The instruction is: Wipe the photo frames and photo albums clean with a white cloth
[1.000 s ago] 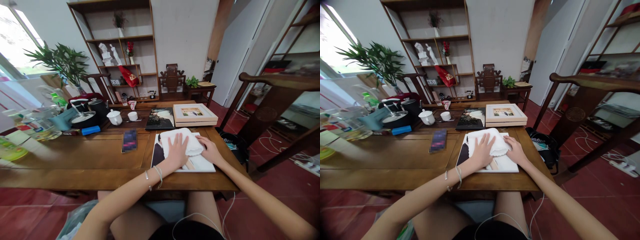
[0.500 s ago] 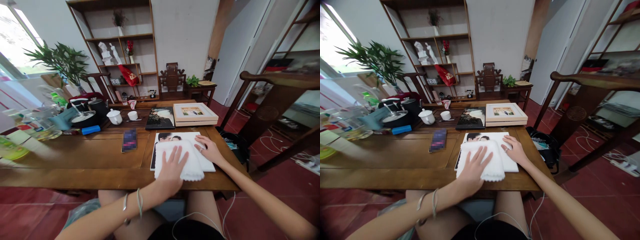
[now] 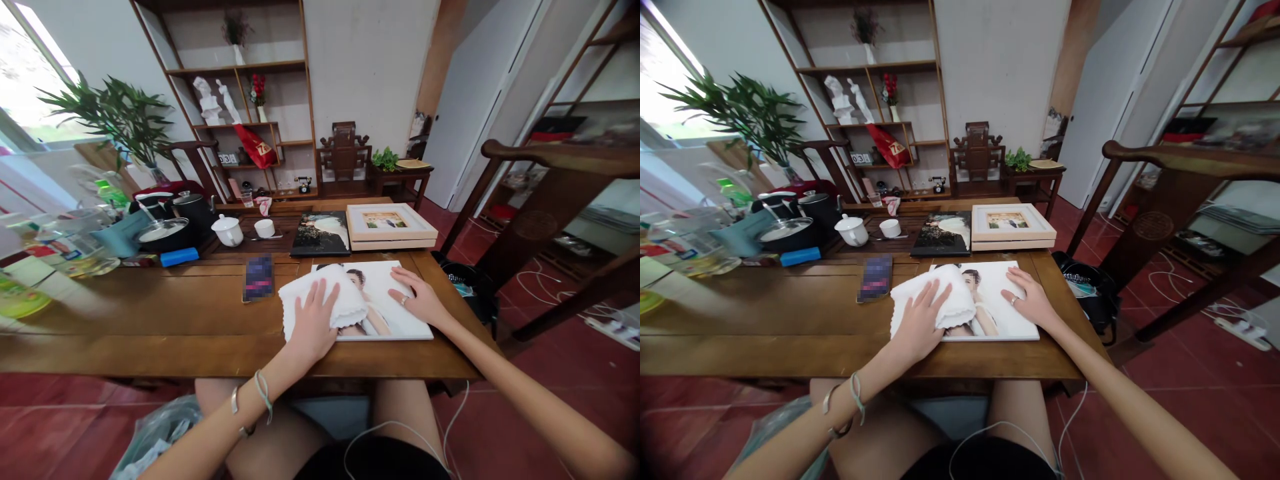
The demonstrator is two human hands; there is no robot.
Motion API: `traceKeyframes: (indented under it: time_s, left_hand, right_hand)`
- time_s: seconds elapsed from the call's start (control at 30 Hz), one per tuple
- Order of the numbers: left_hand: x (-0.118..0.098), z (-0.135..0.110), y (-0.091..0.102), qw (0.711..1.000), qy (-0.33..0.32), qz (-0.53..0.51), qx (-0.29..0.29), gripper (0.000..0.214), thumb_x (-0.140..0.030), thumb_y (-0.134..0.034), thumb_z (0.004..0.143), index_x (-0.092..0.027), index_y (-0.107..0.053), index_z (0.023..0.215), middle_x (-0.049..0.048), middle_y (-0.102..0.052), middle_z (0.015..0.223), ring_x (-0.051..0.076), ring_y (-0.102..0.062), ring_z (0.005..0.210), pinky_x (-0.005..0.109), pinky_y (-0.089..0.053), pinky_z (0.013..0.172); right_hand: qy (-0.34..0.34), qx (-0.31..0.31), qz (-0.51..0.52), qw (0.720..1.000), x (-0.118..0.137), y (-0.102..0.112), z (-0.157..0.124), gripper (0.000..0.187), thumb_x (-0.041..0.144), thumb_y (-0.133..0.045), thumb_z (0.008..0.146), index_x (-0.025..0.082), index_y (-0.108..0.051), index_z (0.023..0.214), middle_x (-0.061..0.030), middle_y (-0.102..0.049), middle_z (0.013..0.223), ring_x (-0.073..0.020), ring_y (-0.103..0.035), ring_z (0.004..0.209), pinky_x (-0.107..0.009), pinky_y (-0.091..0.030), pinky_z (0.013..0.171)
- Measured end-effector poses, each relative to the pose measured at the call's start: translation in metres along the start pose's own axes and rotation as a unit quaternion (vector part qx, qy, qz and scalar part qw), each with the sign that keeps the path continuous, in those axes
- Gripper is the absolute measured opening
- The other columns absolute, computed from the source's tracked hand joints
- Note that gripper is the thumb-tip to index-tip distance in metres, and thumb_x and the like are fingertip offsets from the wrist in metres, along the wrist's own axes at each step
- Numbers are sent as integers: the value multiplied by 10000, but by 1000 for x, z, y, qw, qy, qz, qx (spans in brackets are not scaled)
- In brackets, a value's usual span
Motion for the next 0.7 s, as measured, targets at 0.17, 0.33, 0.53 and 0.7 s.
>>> traceKeyframes:
  time_s: [0.17, 0.33, 0.53, 0.7]
  left_hand:
    - [-3, -3, -4, 1000, 1, 11, 4, 847, -134, -566, 764, -221, -191, 1518, 137, -126, 1598, 323, -113, 1464, 583, -265, 1103]
    - [-10, 6, 2, 999, -16, 32, -1, 851, -165, -583, 761, -200, -192, 1516, 150, -134, 1594, 338, -112, 1462, 631, -210, 1105]
    - [-34, 52, -2, 995, -81, 43, -26, 799, -227, -583, 812, -182, -200, 1511, 169, -130, 1591, 354, -95, 1459, 647, -177, 1106]
    - [-54, 66, -4, 988, -143, 51, -24, 809, -257, -611, 815, -183, -204, 1509, 169, -129, 1591, 350, -81, 1462, 647, -165, 1110]
  right_hand:
    - [11, 15, 3, 1000, 3, 0, -15, 444, 389, -641, 820, 241, -637, 1239, -98, -550, 1390, -304, -446, 1338, -534, -337, 1127]
    - [23, 27, 1, 999, 1, -1, -17, 434, 379, -619, 837, 233, -632, 1245, -105, -551, 1388, -296, -438, 1344, -543, -319, 1137]
    - [32, 17, 7, 999, -1, -1, -14, 379, 341, -574, 862, 247, -644, 1223, -91, -572, 1368, -284, -458, 1331, -543, -324, 1131]
    - [35, 22, -6, 999, -6, 0, -16, 494, 211, -554, 783, 234, -605, 1274, -96, -526, 1414, -290, -448, 1337, -529, -342, 1123]
Point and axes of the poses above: each hand's wrist, its own z-axis towards the middle knuckle, its own y-axis out of the back of the hand, x = y × z, the point moved 2 cm from there along z, towards the middle knuckle
